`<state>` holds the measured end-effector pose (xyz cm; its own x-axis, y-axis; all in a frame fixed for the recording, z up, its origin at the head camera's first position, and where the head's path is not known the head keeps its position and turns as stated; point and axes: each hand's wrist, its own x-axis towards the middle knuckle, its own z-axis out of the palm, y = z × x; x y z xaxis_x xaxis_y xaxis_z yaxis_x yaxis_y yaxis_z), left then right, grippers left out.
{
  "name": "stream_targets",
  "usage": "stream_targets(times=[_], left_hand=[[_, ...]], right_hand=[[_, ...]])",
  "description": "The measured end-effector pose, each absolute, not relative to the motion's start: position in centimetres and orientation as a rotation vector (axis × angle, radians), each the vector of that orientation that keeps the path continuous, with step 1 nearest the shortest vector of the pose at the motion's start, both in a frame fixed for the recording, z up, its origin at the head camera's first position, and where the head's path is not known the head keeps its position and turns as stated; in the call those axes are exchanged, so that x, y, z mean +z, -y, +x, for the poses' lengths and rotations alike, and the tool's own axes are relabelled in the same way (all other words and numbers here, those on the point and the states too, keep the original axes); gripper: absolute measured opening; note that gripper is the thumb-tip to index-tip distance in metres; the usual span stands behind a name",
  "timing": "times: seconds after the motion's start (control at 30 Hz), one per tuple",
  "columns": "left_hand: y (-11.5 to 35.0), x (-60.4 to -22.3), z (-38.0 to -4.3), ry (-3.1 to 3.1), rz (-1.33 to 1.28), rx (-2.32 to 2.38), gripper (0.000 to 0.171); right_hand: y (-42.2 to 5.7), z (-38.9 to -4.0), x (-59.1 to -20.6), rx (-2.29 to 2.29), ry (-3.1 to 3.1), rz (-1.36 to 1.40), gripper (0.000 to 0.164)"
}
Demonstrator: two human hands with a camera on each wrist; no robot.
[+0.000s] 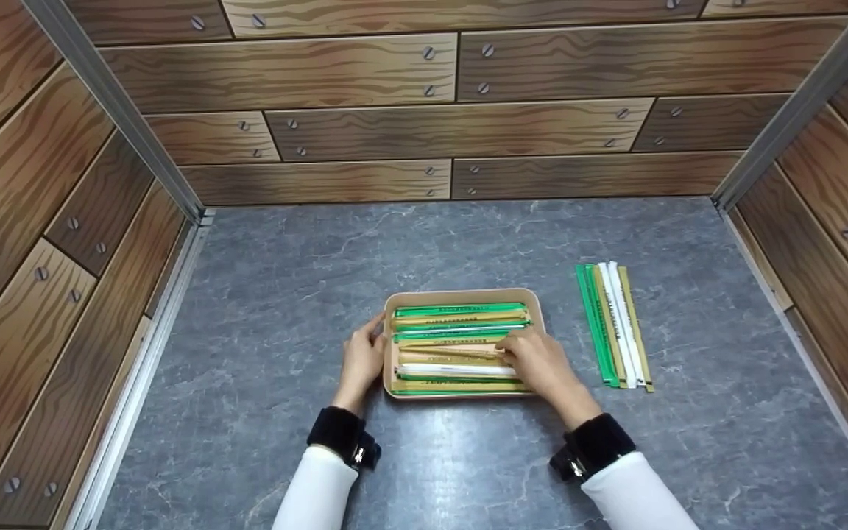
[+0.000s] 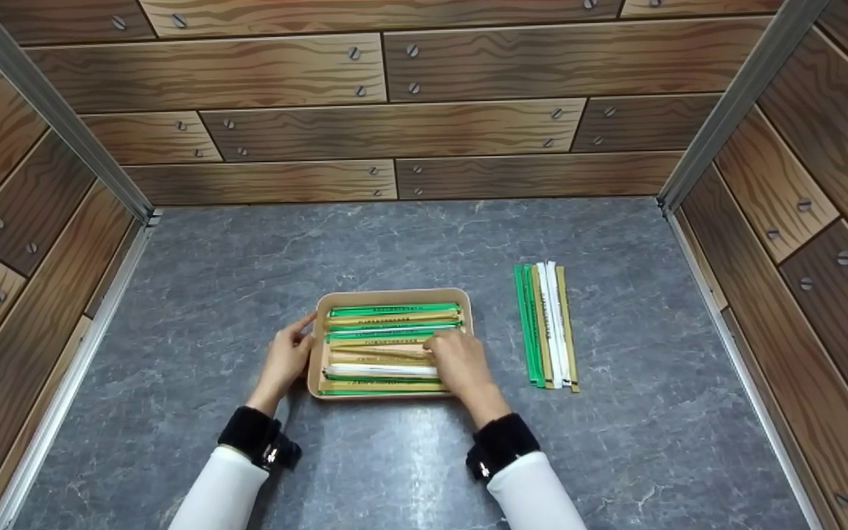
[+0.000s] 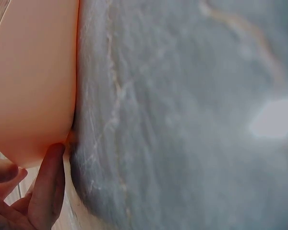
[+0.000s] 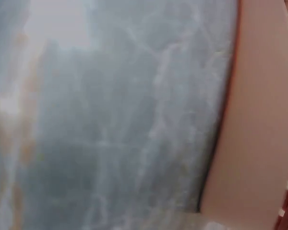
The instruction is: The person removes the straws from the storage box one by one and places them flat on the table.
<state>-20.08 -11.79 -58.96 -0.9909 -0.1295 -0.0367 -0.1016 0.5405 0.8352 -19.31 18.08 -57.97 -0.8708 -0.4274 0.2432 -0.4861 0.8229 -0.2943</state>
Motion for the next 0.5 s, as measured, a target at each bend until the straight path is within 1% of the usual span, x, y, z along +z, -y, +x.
stream_targets(times=[0.27, 0.5], left_hand=[[11.8, -59.0, -20.1, 2.731, 0.196, -1.450, 0.043], [11.8, -59.0, -20.0, 2.737, 0.196, -1.449, 0.045]], right_hand=[[-19.2, -18.6, -56.1, 0.727, 2.739, 0.586, 0.015], [-21.0, -18.1, -54.9, 0.780, 2.700, 0.426, 0.016]])
